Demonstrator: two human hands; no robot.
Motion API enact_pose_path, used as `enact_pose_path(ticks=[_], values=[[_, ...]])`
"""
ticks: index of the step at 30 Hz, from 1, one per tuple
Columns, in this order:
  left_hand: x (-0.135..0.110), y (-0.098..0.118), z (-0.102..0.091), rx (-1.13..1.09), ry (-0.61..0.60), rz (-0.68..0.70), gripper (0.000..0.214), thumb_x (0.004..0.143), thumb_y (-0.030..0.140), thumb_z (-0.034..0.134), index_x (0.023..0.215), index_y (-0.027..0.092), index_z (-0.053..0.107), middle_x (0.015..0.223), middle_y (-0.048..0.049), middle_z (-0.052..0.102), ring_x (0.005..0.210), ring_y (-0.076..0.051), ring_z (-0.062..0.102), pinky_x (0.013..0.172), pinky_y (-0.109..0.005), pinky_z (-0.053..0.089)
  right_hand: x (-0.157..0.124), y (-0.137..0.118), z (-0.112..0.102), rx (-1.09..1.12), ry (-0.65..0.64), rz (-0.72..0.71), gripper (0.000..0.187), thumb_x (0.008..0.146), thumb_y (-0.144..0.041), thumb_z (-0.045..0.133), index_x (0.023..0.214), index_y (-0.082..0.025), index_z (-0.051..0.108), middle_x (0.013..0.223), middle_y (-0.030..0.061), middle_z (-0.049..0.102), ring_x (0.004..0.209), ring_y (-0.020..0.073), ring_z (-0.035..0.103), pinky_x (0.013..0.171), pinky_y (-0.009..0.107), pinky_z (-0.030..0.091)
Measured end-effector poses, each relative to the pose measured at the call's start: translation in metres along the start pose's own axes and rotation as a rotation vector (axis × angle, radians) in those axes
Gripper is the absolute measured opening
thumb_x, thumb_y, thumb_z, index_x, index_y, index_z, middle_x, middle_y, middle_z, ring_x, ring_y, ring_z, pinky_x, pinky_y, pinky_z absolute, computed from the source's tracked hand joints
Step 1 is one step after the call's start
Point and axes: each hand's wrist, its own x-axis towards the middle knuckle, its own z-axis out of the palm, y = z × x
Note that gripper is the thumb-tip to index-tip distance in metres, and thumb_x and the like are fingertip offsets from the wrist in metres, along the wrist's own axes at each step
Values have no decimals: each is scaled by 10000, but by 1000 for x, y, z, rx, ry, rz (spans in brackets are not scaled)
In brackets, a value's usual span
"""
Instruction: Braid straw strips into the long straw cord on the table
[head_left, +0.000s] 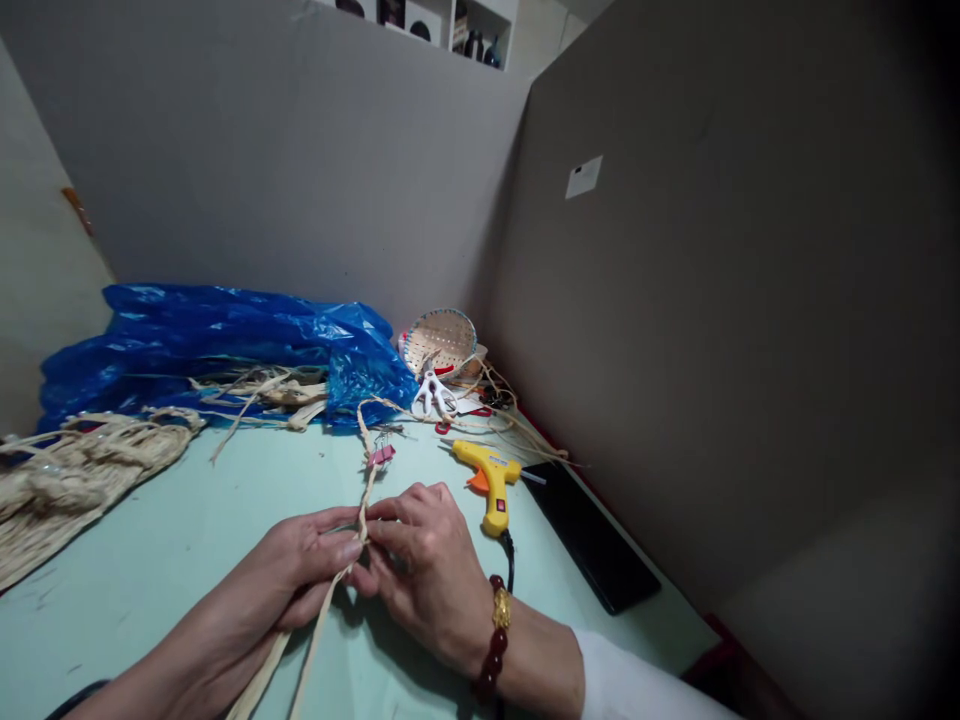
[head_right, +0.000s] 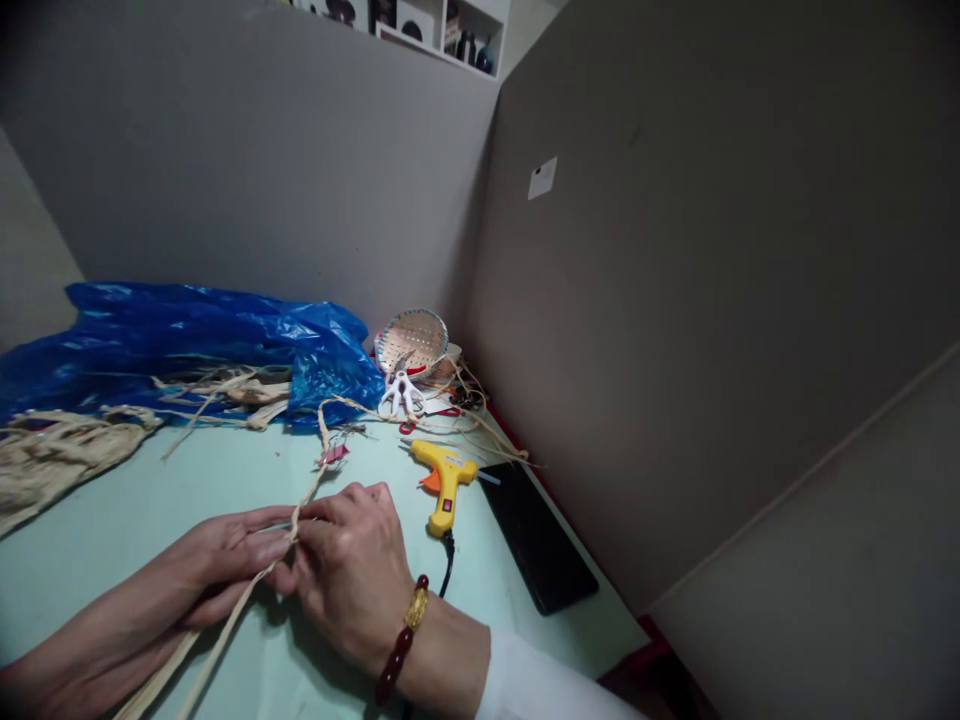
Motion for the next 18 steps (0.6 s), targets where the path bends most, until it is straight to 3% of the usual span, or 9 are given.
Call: enact_pose_path(ticks=[2,5,8,11,15,18], values=[[0,-1,0,10,33,2,625,612,441,813,1130,123,666,631,-61,696,348,-5,251,376,-189,69,0,-1,-2,-15,-4,-25,108,861,-170,578,882,-194,681,999,10,707,896,167,552,823,346,343],[1,-4,2,22,109,39,664,551,453,826,1105,122,667,614,-68,699,469,-132,535,382,-196,197,2,-3,-5,-38,-18,-35,110,862,-152,567,878,-187,670,999,6,707,886,157,547,815,343,338],[3,-6,2,32,154,83,652,546,402,834,1102,135,623,593,-55,696,597,-195,637,414,-184,230,2,-3,-5,-63,-42,-37,116,867,-148,546,854,-173,658,949,23,705,874,160,546,818,343,333],[5,-8,-1,90,162,84,585,568,382,811,1061,146,603,562,-36,681,483,-144,574,402,-175,168,0,-4,-4,-141,-88,-24,127,885,-173,510,831,-159,624,860,41,676,828,172,539,788,341,337],[7,-11,-5,268,162,44,405,611,443,738,873,151,634,469,-16,638,289,-45,269,370,-199,113,-2,-7,-4,-226,-204,15,132,907,-173,444,864,-151,567,826,52,620,747,180,522,710,324,355],[6,-9,-5,319,172,30,309,621,427,731,756,168,627,459,-20,636,290,-52,282,373,-207,117,-2,-11,-7,-175,-287,109,122,905,-137,417,885,-161,536,825,45,591,693,170,514,627,289,348]])
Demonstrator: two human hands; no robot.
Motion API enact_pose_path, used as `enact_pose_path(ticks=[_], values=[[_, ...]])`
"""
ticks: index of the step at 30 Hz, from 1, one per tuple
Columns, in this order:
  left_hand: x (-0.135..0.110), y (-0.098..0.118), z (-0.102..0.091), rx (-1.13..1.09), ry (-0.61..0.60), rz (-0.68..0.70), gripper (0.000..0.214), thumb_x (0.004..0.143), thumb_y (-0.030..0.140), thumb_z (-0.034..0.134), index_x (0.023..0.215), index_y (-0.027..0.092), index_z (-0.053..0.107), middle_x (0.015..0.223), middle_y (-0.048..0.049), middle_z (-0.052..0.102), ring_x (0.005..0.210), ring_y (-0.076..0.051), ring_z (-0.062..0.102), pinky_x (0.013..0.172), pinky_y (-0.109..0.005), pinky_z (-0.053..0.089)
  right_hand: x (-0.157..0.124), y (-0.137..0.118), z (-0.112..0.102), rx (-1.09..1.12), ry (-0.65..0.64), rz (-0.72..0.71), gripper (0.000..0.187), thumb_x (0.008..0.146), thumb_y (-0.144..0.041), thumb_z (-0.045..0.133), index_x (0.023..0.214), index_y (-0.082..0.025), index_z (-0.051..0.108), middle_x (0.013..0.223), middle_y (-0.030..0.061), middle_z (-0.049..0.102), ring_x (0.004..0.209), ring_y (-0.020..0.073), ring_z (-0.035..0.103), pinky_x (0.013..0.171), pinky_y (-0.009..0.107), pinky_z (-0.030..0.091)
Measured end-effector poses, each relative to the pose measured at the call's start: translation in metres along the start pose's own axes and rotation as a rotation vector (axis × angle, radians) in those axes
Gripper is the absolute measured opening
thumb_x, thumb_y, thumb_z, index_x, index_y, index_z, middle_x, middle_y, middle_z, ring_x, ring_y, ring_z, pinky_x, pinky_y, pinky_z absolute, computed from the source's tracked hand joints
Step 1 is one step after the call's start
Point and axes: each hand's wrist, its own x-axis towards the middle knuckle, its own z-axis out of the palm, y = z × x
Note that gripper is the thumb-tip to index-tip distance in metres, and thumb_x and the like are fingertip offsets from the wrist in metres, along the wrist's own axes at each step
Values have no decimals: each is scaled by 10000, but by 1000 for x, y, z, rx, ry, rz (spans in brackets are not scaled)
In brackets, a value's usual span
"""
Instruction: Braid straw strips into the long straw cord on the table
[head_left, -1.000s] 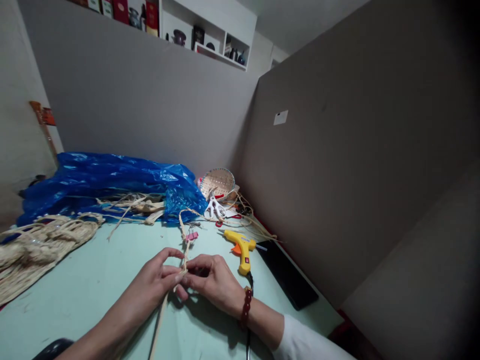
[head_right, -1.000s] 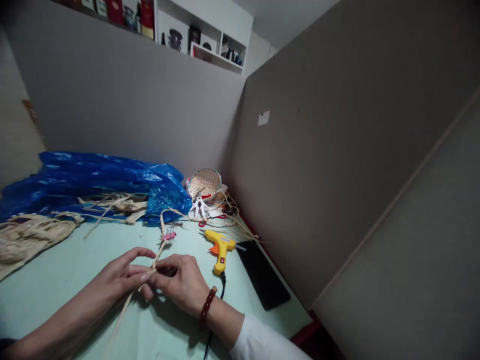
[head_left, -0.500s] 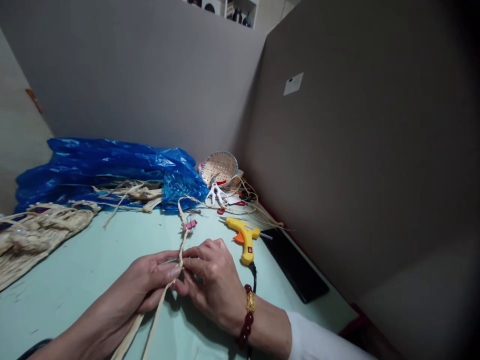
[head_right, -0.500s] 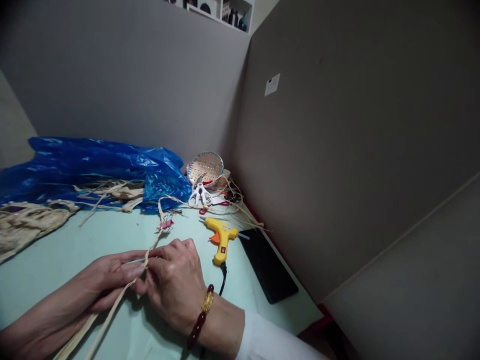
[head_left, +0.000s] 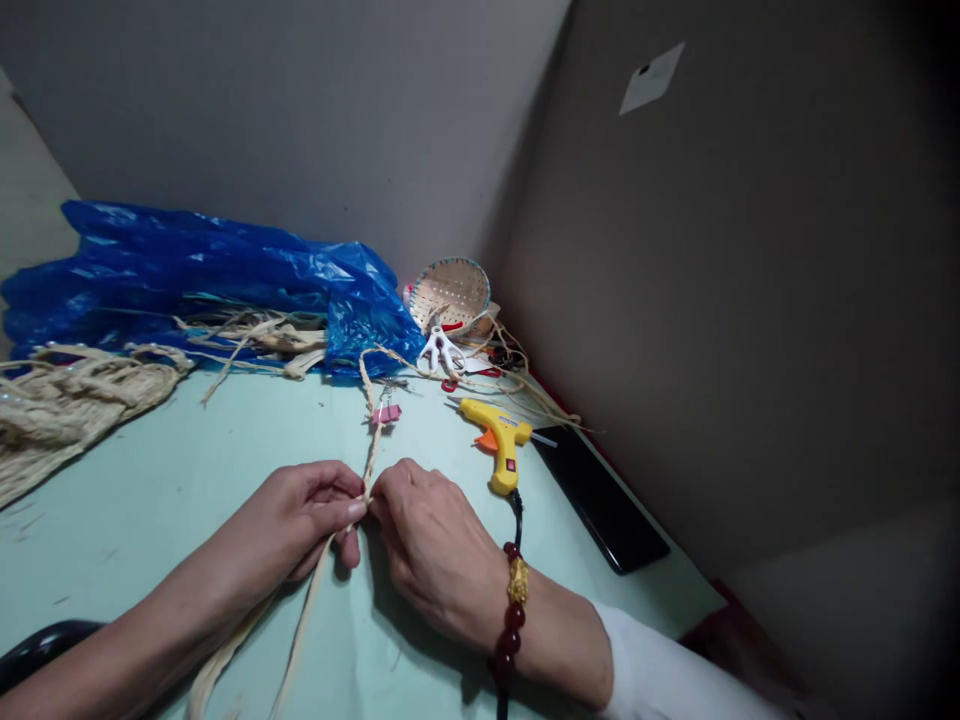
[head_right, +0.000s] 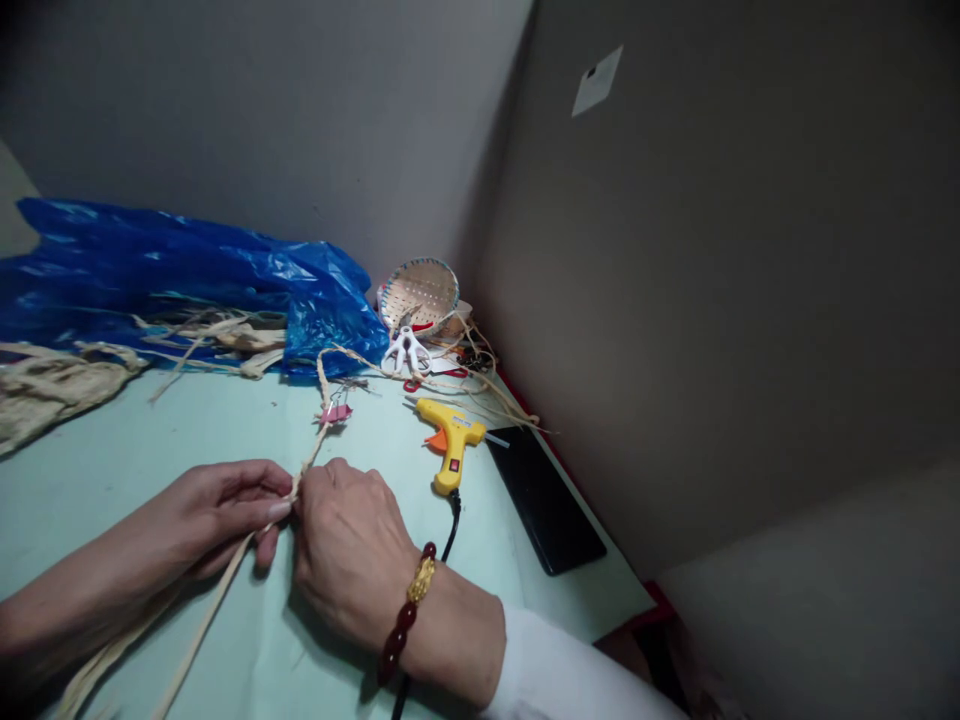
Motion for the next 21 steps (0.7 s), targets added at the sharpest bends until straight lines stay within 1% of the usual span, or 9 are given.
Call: enact_pose_path(ticks=[2,5,8,11,13,16,19,21], values=[[-1,3,0,13,2,-1,293,611,435,735,685,177,616,438,-20,623,295,-64,303,375,-213,123,-1,0,-3,118,-48,47,117,911,-128,408,908,-173,516,782,20,573,637,150,495,571,263,324],[-3,8,2,28,-3,22,293,579,449,738,630,191,608,393,-21,600,346,-112,417,401,-219,206,0,2,-9,355,-85,110,124,955,-170,396,910,-191,510,708,-23,557,603,120,482,554,232,315],[-4,11,4,84,25,69,278,606,452,719,651,205,600,397,-20,615,440,-165,528,467,-234,302,4,5,-13,529,-92,182,171,966,-228,438,849,-184,555,696,-33,566,648,106,503,596,218,337],[-5,10,5,177,72,113,287,657,476,691,702,212,588,425,-8,634,481,-180,556,499,-239,337,8,8,-14,642,-102,235,204,942,-269,503,793,-166,598,677,-33,561,647,98,496,604,210,340],[-6,8,6,222,89,134,309,684,511,662,724,216,578,433,0,633,487,-182,562,513,-241,357,9,8,-14,662,-93,236,213,935,-276,517,784,-162,616,665,-34,556,633,93,482,600,208,332],[-9,6,8,317,130,156,309,723,531,615,739,226,568,445,4,632,479,-182,557,503,-244,360,8,9,-14,587,-75,232,232,930,-266,514,754,-162,624,615,-38,535,596,91,444,574,216,295],[-13,6,12,474,224,205,257,756,495,587,732,240,569,454,10,630,478,-187,572,500,-247,364,8,9,-13,515,-59,230,233,911,-256,528,713,-159,604,571,-47,487,561,87,401,546,229,253],[-16,7,14,557,276,253,237,774,481,576,727,248,576,456,18,624,475,-188,585,506,-249,372,9,10,-12,545,-71,230,235,901,-252,533,689,-157,570,571,-52,462,552,83,388,536,226,249]])
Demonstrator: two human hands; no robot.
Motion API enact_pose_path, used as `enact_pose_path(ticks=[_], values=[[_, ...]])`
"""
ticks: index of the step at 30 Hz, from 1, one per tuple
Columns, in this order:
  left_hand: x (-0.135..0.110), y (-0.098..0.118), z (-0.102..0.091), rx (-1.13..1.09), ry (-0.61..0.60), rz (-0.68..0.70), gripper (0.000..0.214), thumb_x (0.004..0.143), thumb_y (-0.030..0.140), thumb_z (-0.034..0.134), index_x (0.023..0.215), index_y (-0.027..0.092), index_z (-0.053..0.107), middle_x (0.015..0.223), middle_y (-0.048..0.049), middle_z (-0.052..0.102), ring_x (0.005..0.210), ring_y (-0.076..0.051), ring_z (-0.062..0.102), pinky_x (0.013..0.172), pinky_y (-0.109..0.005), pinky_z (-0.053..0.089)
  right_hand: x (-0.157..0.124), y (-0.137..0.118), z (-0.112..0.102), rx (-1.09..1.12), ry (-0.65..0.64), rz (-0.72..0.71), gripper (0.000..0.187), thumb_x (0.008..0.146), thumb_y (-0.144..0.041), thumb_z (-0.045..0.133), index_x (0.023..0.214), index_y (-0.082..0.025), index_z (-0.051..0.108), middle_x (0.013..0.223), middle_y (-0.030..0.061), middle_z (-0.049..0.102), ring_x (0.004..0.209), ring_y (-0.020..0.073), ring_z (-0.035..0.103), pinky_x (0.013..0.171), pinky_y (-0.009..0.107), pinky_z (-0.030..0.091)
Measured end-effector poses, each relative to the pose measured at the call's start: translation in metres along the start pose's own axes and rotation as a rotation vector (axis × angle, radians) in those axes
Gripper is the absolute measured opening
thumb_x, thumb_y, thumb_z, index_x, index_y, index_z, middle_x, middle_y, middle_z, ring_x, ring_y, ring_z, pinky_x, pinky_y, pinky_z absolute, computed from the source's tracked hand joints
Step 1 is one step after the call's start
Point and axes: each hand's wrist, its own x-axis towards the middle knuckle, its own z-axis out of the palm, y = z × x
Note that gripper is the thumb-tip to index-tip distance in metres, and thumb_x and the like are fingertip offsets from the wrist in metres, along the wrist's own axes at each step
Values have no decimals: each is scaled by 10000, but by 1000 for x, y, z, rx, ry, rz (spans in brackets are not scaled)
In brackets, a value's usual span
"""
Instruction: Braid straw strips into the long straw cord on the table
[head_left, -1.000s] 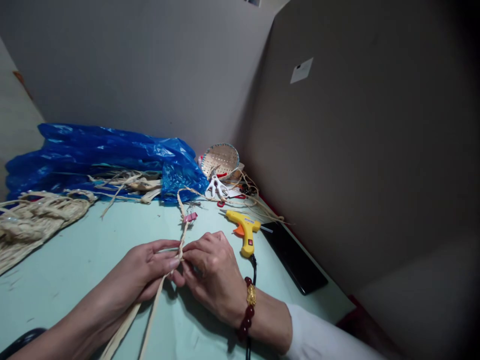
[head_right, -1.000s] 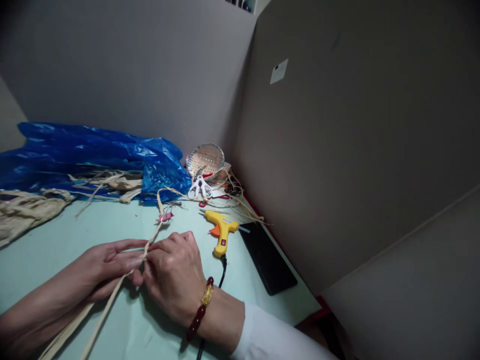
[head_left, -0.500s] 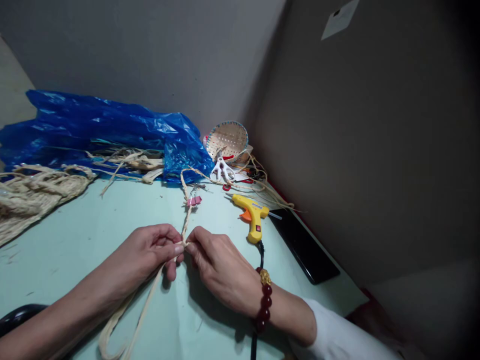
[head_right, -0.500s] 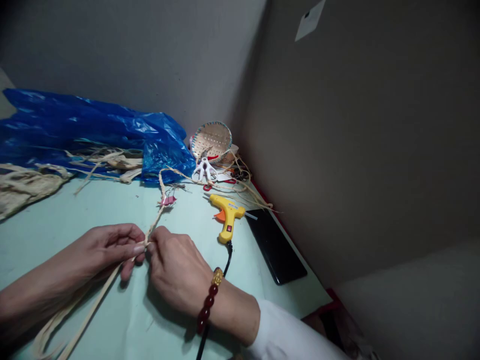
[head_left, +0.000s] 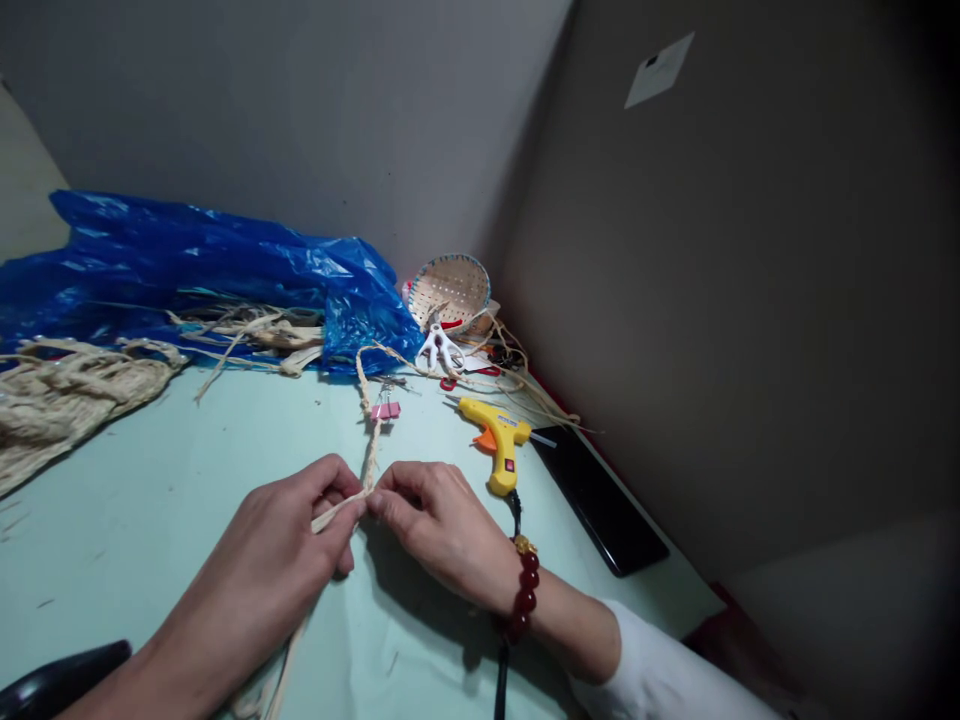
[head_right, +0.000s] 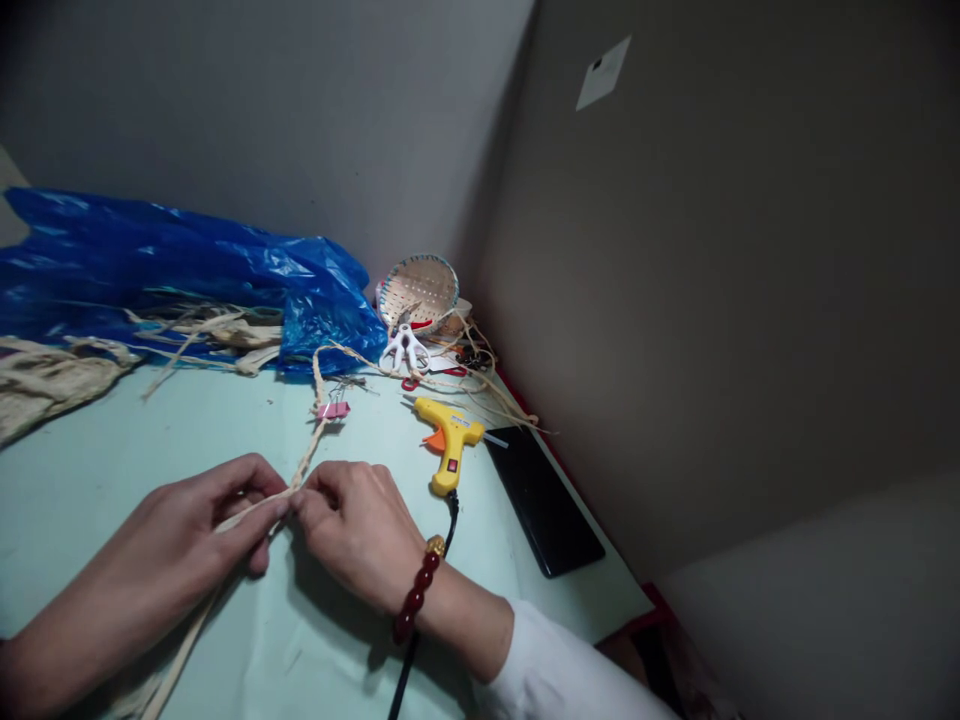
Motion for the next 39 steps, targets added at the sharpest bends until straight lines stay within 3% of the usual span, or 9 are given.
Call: enact_pose_path(ticks=[6,11,18,30,35,37,39], values=[[-4,8,-3,49,41,102,256,766,501,578,701,254,575,505,20,618,470,-184,577,526,-263,389,2,1,0,91,-46,10,216,913,-236,502,708,-167,515,596,-50,483,563,84,413,541,214,267],[-8,12,-9,128,-46,88,282,859,485,426,755,252,547,556,32,603,540,-182,583,583,-277,390,0,3,1,129,-28,-9,190,930,-290,505,811,-182,605,569,-54,506,555,86,436,571,210,300],[-9,6,-5,231,-88,175,289,905,413,342,754,241,520,703,15,632,644,-175,578,639,-303,384,5,11,7,310,-46,23,204,895,-245,516,743,-158,621,627,1,640,623,111,540,650,210,392],[-4,10,-19,372,-63,174,332,877,478,334,799,249,561,802,-14,651,729,-215,593,683,-344,393,1,2,6,74,56,-4,190,857,-180,529,706,-147,640,637,11,670,536,91,478,543,205,338],[-1,13,-22,254,-110,140,366,847,497,375,744,247,623,760,-11,683,720,-212,619,663,-324,426,3,5,8,67,80,-41,184,857,-187,539,718,-149,653,640,10,661,538,95,502,557,209,353],[-6,13,-17,152,-151,127,355,856,482,389,747,249,633,734,1,694,700,-198,638,637,-300,455,3,7,8,133,70,-22,194,861,-190,532,718,-148,658,613,9,644,543,104,528,580,212,379],[-14,9,-6,133,-105,195,339,890,440,386,778,243,637,765,-1,710,713,-188,663,651,-288,491,4,9,7,245,36,10,203,859,-189,522,725,-147,669,595,8,629,566,117,555,615,220,407]])
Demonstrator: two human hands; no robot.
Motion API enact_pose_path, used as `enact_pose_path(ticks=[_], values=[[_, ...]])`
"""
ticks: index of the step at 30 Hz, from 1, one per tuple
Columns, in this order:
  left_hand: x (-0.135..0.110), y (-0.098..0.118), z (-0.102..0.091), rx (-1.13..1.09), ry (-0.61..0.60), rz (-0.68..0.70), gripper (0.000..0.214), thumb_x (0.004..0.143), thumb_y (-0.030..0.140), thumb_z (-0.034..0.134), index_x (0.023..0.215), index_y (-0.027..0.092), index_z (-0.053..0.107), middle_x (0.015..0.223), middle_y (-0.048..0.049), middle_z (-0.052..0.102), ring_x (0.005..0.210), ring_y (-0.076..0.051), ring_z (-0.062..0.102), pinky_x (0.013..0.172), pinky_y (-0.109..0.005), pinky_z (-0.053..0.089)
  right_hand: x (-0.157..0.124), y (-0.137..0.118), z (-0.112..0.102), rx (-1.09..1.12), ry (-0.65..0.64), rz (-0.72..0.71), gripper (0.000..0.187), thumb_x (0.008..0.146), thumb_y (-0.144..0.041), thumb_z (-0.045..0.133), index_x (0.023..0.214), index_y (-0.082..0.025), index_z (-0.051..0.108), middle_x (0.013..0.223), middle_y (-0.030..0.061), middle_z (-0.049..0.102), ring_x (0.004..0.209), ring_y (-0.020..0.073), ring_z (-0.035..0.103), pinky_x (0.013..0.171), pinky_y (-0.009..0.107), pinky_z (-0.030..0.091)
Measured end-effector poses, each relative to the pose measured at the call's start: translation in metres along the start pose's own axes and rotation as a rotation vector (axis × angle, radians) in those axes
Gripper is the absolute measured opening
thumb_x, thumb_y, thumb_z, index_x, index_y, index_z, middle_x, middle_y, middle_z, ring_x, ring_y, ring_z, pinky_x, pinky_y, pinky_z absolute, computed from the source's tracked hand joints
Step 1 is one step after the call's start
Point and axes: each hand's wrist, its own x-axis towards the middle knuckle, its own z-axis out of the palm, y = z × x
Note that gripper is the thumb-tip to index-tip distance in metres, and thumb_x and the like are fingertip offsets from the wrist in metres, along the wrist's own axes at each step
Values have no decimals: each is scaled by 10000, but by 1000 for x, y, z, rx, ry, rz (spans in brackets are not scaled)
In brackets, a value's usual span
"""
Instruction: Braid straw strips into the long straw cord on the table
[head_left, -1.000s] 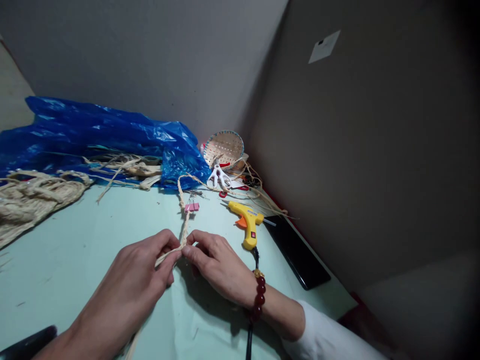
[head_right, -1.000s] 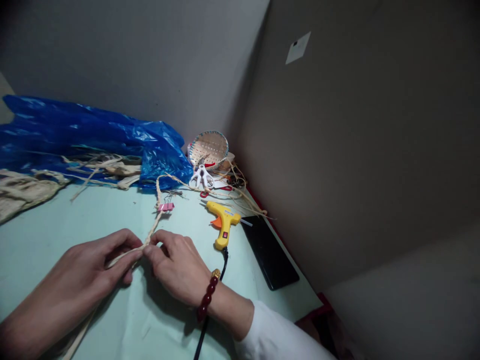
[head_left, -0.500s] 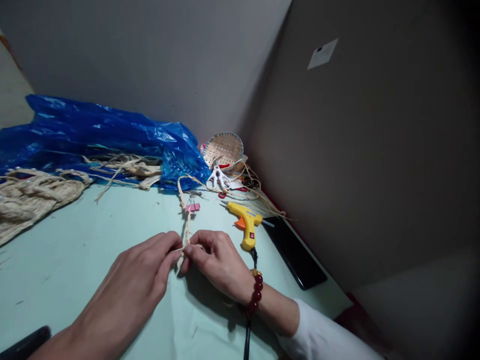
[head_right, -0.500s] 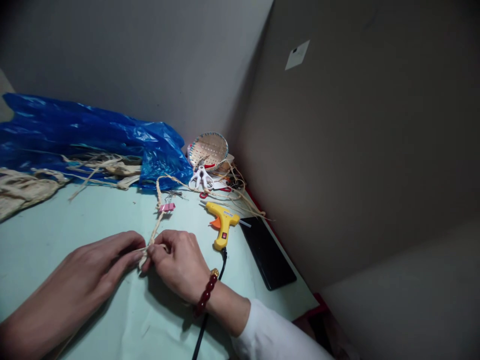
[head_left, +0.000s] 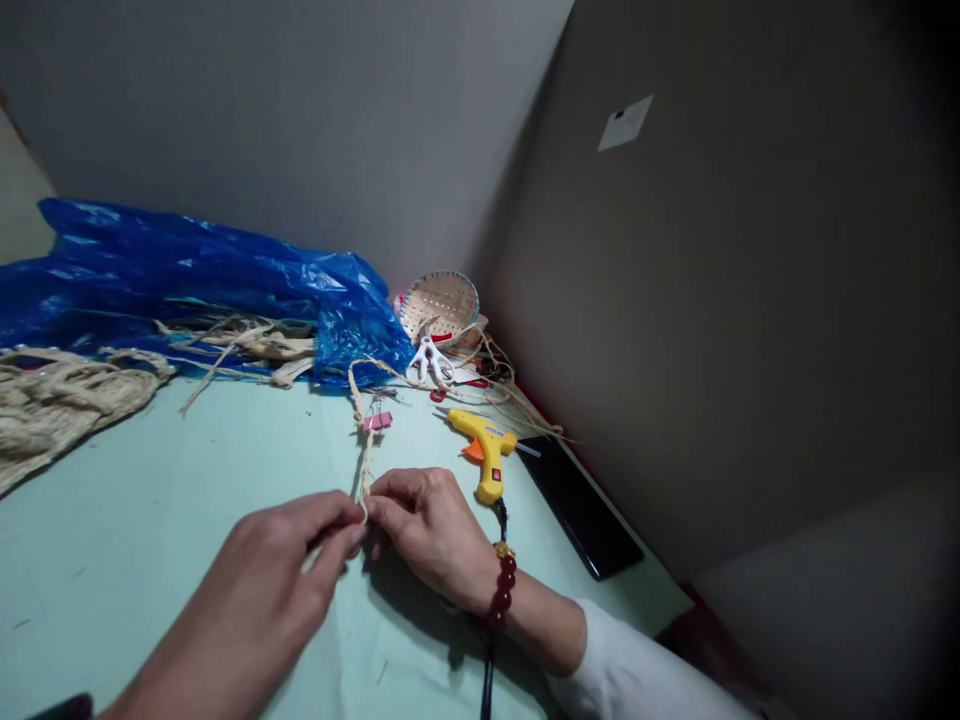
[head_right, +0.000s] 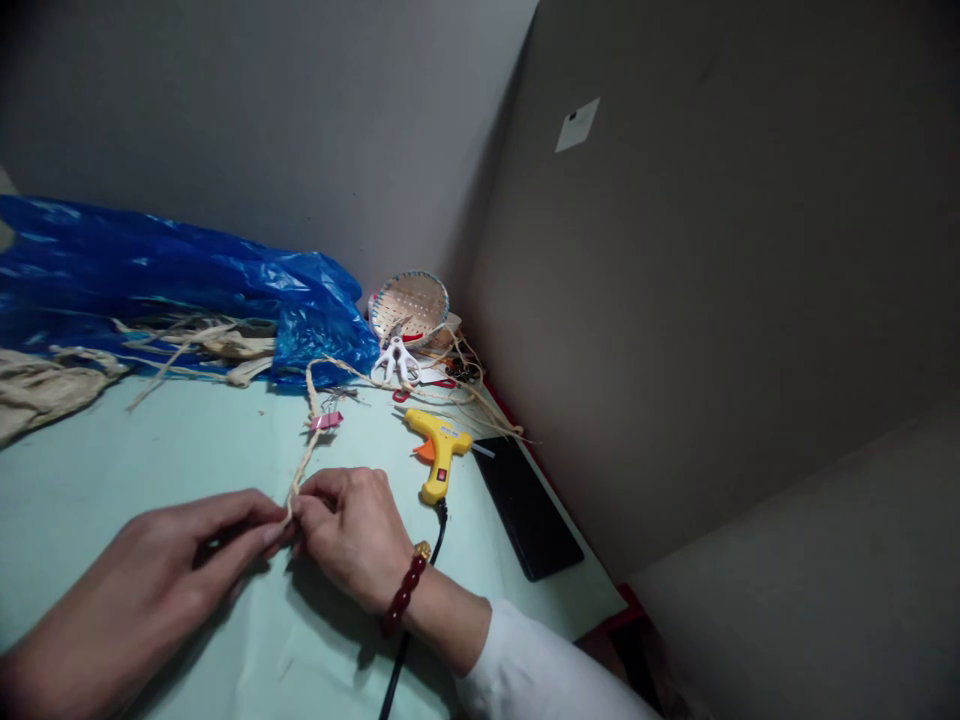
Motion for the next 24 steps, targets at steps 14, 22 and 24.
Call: enact_pose_path(ticks=[14,22,24], values=[[-15,-1,26,526,460,692,307,909,123,366,928,130,672,852,-113,752,783,-235,710,665,-324,543,4,1,-2,426,-67,106,221,787,-333,641,739,-118,655,651,8,582,584,100,440,579,224,344],[15,-13,0,-400,-5,-72,256,858,472,540,927,228,567,787,-7,662,708,-188,605,676,-313,454,2,-3,-1,308,-17,-7,202,864,-191,528,727,-122,660,614,6,618,612,108,513,673,215,406],[23,-17,3,-657,-225,-142,292,847,482,520,812,193,542,618,22,576,517,-124,511,521,-251,396,1,-3,-1,231,-16,-35,213,884,-198,512,762,-132,673,641,9,633,660,124,562,704,222,425]])
